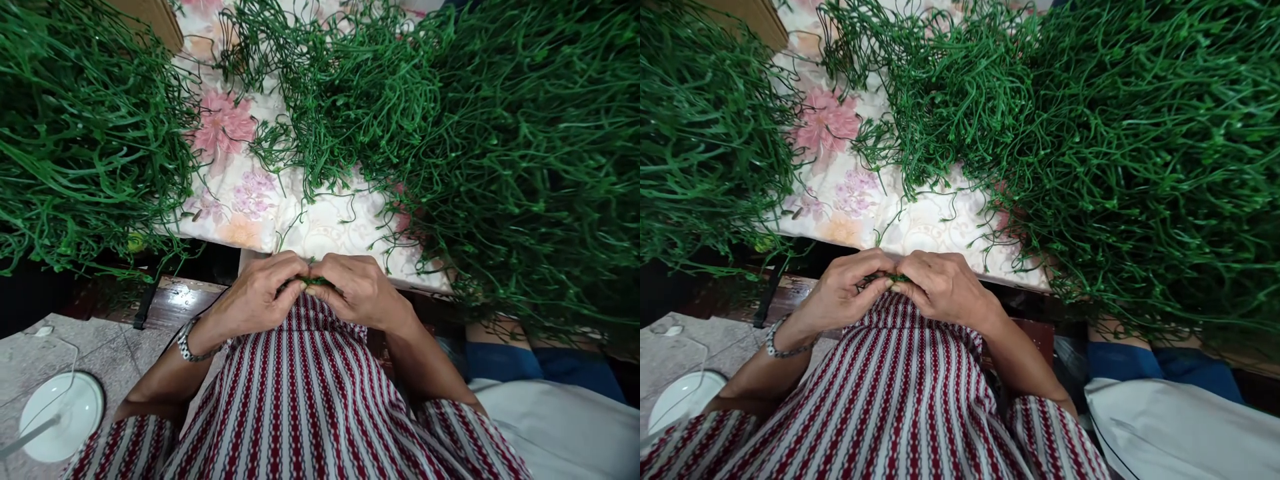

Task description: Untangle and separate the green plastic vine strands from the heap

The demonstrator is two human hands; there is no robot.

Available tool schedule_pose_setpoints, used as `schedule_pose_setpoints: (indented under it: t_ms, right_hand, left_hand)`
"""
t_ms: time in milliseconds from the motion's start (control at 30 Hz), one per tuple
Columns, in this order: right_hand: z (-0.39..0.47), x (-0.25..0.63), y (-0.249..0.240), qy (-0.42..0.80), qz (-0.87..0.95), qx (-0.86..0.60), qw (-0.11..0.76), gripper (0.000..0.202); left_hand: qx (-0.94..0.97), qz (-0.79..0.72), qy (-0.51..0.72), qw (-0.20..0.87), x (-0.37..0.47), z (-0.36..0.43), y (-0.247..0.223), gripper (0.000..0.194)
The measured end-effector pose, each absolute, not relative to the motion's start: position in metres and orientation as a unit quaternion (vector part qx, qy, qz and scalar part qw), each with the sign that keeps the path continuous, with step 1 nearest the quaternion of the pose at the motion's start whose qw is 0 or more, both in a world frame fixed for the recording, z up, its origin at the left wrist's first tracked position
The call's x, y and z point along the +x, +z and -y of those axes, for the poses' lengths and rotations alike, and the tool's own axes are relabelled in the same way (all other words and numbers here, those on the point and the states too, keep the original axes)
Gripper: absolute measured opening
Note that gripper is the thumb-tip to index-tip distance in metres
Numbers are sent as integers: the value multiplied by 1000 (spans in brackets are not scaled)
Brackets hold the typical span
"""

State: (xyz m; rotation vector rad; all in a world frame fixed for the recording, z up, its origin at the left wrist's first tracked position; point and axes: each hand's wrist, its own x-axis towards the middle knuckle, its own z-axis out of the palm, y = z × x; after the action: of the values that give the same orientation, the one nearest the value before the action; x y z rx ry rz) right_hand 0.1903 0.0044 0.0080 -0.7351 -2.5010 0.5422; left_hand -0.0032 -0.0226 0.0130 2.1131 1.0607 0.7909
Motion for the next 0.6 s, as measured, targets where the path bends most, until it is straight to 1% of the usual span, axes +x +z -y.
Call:
schedule_pose_setpoints:
  t_ms: [100, 167, 233, 300, 367, 400, 433, 500, 600]
  right_hand:
    - [-5, 191, 9, 210, 924, -241, 210, 24]
    - [-8, 190, 9, 252, 927, -198, 197, 27]
    - [-12, 189, 10, 314, 919, -145, 189, 29]
    - [-16, 189, 12, 392, 897, -80, 188, 30]
    - [-20, 191, 13, 455, 869, -29, 192, 27]
    - [-21, 192, 13, 474, 857, -27, 198, 25]
    - [-22, 194, 13, 484, 849, -47, 208, 23]
    - [-22, 195, 13, 481, 830, -139, 245, 19]
    - [-18, 191, 11, 476, 783, -265, 301, 16]
  left_hand:
    - [843, -389, 223, 298, -7, 20, 19, 12]
    - [865, -356, 196, 295, -10, 18, 23, 18]
    - [877, -302, 197, 318, -13, 15, 25, 23]
    - [874, -252, 207, 361, -17, 11, 25, 24]
    - [856, -238, 240, 390, -22, 9, 24, 23]
    - [847, -245, 259, 394, -25, 8, 24, 21]
    - [841, -260, 275, 387, -26, 7, 23, 20]
    - [837, -297, 294, 353, -26, 8, 22, 17]
    - [852, -333, 285, 287, -20, 10, 22, 18]
